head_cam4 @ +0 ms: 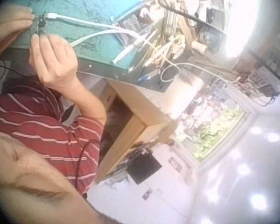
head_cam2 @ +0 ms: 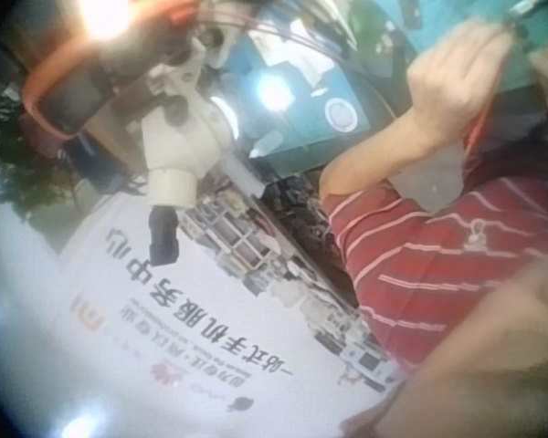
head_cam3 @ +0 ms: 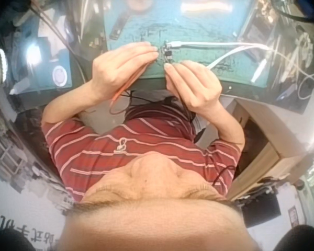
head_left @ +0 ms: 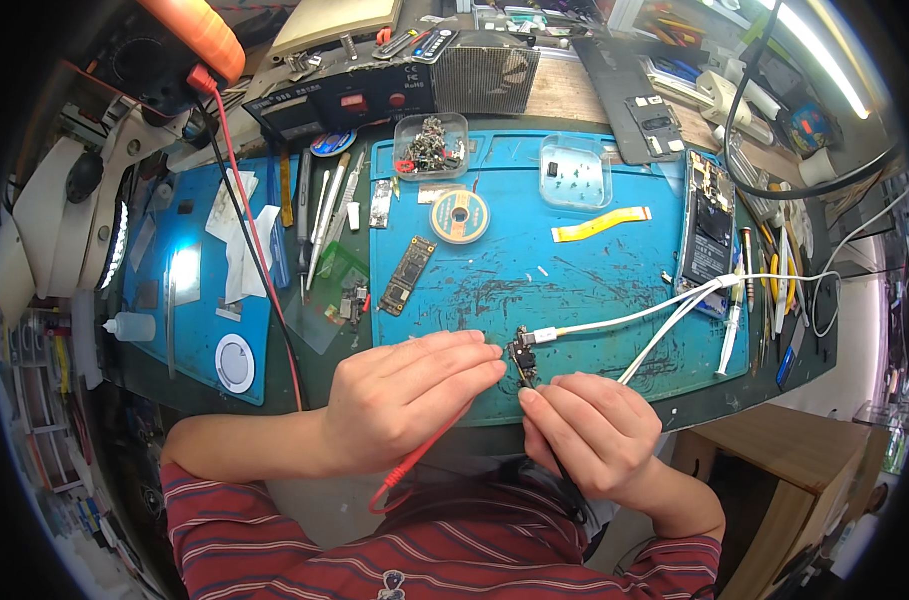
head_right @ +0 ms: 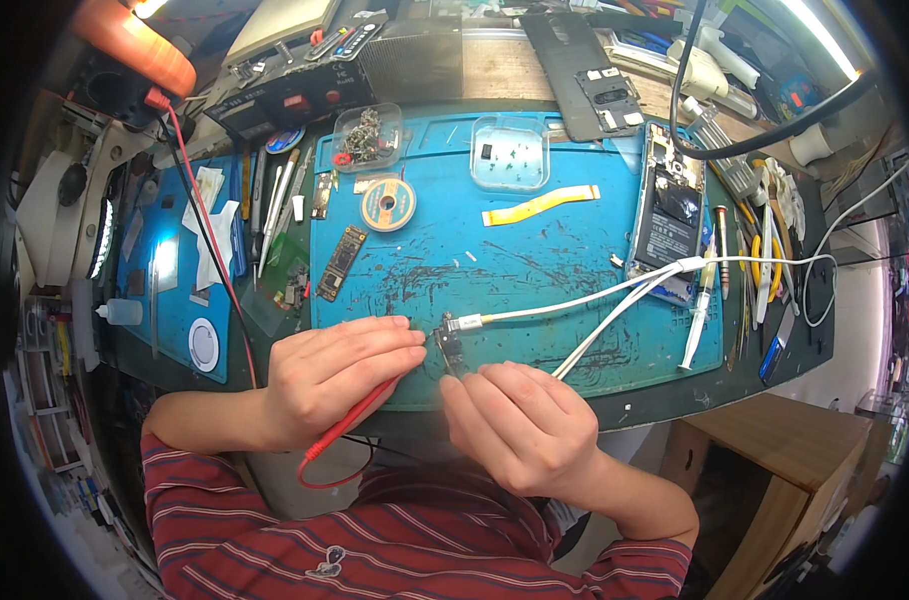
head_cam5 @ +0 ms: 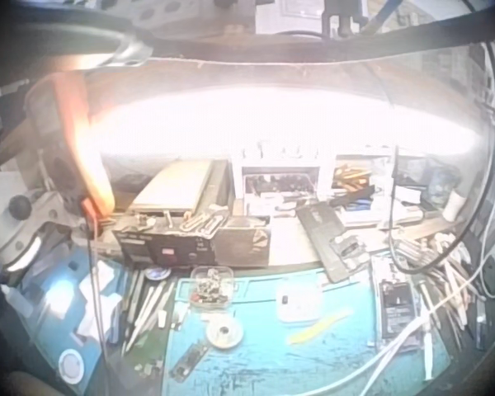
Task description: The person cleans a small electronic component with a brush, then uses multimeter probes to test it. They handle a ribbon cable and a disassembled mobile phone, place the component in a vise, and apply flux with a syringe while using a hot air gun.
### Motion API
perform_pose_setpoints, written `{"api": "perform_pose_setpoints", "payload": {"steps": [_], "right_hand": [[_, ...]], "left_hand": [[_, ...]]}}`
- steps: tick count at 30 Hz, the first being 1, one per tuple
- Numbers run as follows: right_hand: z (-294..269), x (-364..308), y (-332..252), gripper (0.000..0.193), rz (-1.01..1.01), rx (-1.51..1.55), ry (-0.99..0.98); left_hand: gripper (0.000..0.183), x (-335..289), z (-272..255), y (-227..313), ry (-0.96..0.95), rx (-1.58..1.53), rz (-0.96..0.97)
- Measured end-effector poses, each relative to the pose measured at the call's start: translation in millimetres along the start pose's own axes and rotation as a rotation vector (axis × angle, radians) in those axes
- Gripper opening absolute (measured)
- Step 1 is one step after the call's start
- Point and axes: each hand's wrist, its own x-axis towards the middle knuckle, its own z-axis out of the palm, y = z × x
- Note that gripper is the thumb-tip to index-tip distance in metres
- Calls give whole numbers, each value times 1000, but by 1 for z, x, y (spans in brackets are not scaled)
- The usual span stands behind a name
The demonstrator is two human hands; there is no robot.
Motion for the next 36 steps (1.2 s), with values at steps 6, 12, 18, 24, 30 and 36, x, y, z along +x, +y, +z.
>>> {"api": "perform_pose_setpoints", "payload": {"steps": [6, 12, 18, 24, 30, 36], "right_hand": [[-1, -1, 1, 20, 1, -4, -4], [-2, -3, 2, 21, -3, -9, 1], [-5, 2, 1, 20, -26, 19, -33], [-5, 2, -3, 21, -26, 30, -26], [-4, 1, -3, 22, -30, 42, -17], [-6, 3, -1, 23, -21, 32, -10]], "left_hand": [[26, 2, 1, 0, -7, -7, -2], [29, -1, 5, -1, 8, -14, -2], [28, -7, 2, -4, 10, -8, -3], [25, -9, 3, -2, 40, -39, -12], [26, -12, 4, -1, 43, -23, -13], [25, -5, 3, -3, 26, -52, -11]]}}
